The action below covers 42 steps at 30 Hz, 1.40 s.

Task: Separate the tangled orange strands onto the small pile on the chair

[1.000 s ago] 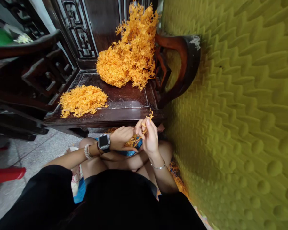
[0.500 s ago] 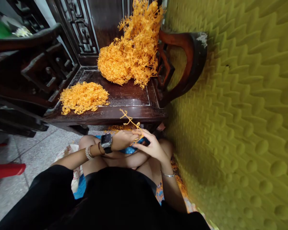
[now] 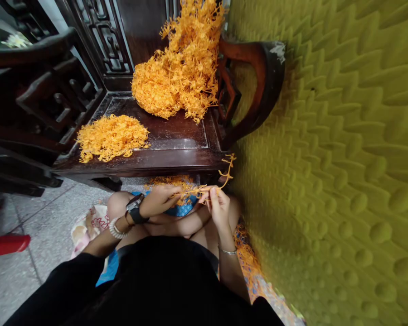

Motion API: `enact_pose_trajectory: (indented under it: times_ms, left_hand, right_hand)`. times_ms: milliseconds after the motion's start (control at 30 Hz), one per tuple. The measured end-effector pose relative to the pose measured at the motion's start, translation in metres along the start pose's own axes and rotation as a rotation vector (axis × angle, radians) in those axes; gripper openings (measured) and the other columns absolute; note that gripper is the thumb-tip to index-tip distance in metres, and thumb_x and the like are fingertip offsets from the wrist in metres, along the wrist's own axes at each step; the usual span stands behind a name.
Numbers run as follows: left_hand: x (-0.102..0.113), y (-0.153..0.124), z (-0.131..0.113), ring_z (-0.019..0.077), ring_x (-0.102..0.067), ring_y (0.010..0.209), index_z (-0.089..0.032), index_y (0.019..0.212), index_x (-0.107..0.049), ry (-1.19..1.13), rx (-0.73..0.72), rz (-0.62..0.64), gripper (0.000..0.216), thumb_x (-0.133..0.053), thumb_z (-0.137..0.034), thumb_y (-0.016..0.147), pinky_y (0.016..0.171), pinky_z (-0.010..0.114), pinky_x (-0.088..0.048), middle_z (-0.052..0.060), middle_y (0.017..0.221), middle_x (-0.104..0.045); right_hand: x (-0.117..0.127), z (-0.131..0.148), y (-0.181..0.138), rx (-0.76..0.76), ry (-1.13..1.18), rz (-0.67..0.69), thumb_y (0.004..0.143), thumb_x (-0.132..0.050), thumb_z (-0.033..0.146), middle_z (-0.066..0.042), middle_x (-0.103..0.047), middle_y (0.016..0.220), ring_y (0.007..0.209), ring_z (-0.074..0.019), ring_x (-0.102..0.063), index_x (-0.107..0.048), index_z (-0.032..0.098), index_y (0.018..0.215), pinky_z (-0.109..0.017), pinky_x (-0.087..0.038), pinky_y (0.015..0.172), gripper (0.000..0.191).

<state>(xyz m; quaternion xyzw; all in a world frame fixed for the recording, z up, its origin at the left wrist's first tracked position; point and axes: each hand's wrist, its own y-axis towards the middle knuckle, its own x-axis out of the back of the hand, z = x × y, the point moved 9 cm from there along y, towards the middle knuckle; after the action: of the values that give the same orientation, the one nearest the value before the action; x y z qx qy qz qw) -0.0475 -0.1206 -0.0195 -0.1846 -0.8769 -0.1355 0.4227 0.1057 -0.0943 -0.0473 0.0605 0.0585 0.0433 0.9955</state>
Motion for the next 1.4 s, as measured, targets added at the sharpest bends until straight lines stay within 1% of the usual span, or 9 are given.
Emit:
enact_pose_trajectory:
  times_ms: [133,267,433,633,800,900,1000,1233,1400]
  left_hand:
    - [-0.006,-0.01,-0.002,0.0138,-0.061,0.067,-0.017,0.083,-0.067,-0.552,0.05,-0.055,0.042,-0.039,-0.046,0.097,0.069,0.024,-0.047,0.001,0.069,-0.066]
    - [-0.004,-0.02,0.016,0.015,-0.061,0.064,-0.013,0.089,-0.071,-0.881,0.18,-0.243,0.051,-0.04,-0.053,0.095,0.061,0.025,-0.049,0.004,0.07,-0.066]
    - [0.002,-0.025,0.029,0.0215,-0.065,0.097,-0.018,0.103,-0.069,-0.784,0.243,-0.37,0.037,-0.05,-0.048,0.092,0.085,0.031,-0.05,0.008,0.103,-0.071]
    - [-0.035,-0.027,0.035,0.0269,-0.051,0.125,-0.021,0.118,-0.062,-0.835,0.328,-0.403,0.048,-0.066,-0.052,0.081,0.108,0.042,-0.037,0.01,0.129,-0.061]
    - [-0.04,-0.028,0.03,0.0216,-0.063,0.096,-0.02,0.111,-0.066,-1.12,0.324,-0.425,0.045,-0.065,-0.053,0.081,0.087,0.034,-0.049,0.007,0.101,-0.069]
    - [-0.028,-0.023,0.021,0.0182,-0.061,0.082,-0.019,0.093,-0.071,-1.067,0.292,-0.322,0.035,-0.066,-0.051,0.081,0.078,0.03,-0.048,0.005,0.085,-0.068]
    - [-0.024,-0.022,0.014,0.0176,-0.059,0.076,-0.018,0.079,-0.068,-1.039,0.279,-0.262,0.043,-0.059,-0.06,0.081,0.072,0.029,-0.048,0.005,0.079,-0.065]
    - [-0.038,-0.023,0.027,0.0069,-0.033,0.044,-0.019,0.069,-0.05,-1.038,0.393,-0.464,0.047,-0.053,-0.062,0.085,0.042,0.021,-0.028,-0.007,0.054,-0.039]
    - [-0.011,-0.033,0.046,0.0067,-0.037,0.043,-0.02,0.068,-0.045,-0.88,0.398,-0.615,0.044,-0.053,-0.059,0.086,0.043,0.02,-0.029,-0.008,0.051,-0.04]
  right_hand:
    - [-0.007,0.0,0.0,-0.069,0.201,-0.067,0.087,-0.057,0.055,0.005,-0.055,0.048,0.033,-0.0039,-0.029,-0.065,0.018,0.08,-0.018,-0.019,0.036,0.038]
    - [-0.001,-0.004,0.004,-0.117,0.345,-0.129,0.087,-0.059,0.05,0.008,-0.045,0.044,0.034,-0.0038,-0.03,-0.061,0.019,0.075,-0.017,-0.024,0.037,0.035]
    - [-0.001,-0.001,0.002,-0.164,0.322,-0.022,0.089,-0.057,0.048,0.005,-0.051,0.047,0.036,-0.0046,-0.034,-0.064,0.017,0.079,-0.018,-0.028,0.039,0.033]
    - [-0.036,0.001,-0.007,-0.333,0.582,0.118,0.089,-0.057,0.05,0.005,-0.051,0.05,0.039,-0.0056,-0.037,-0.059,0.02,0.076,-0.018,-0.036,0.043,0.032]
    - [-0.053,-0.006,-0.012,-0.427,0.751,0.164,0.086,-0.061,0.052,0.009,-0.043,0.044,0.034,-0.0035,-0.019,-0.064,0.023,0.087,-0.014,-0.026,0.036,0.029]
    - [-0.053,-0.009,-0.014,-0.453,0.74,0.128,0.086,-0.061,0.051,0.011,-0.037,0.041,0.033,-0.0036,-0.012,-0.066,0.025,0.098,-0.014,-0.02,0.033,0.029]
    - [-0.054,-0.005,-0.012,-0.45,0.749,0.099,0.088,-0.059,0.047,0.011,-0.038,0.043,0.034,-0.0037,-0.011,-0.065,0.027,0.105,-0.014,-0.02,0.033,0.026]
    - [-0.059,-0.005,-0.014,-0.535,0.809,0.157,0.087,-0.062,0.045,0.011,-0.037,0.047,0.036,-0.0028,-0.008,-0.065,0.022,0.092,-0.014,-0.014,0.033,0.023]
    - [-0.059,-0.006,-0.025,-0.624,0.797,0.205,0.08,-0.07,0.045,0.011,-0.027,0.048,0.04,-0.0041,-0.009,-0.062,0.018,0.08,-0.016,-0.02,0.037,0.028]
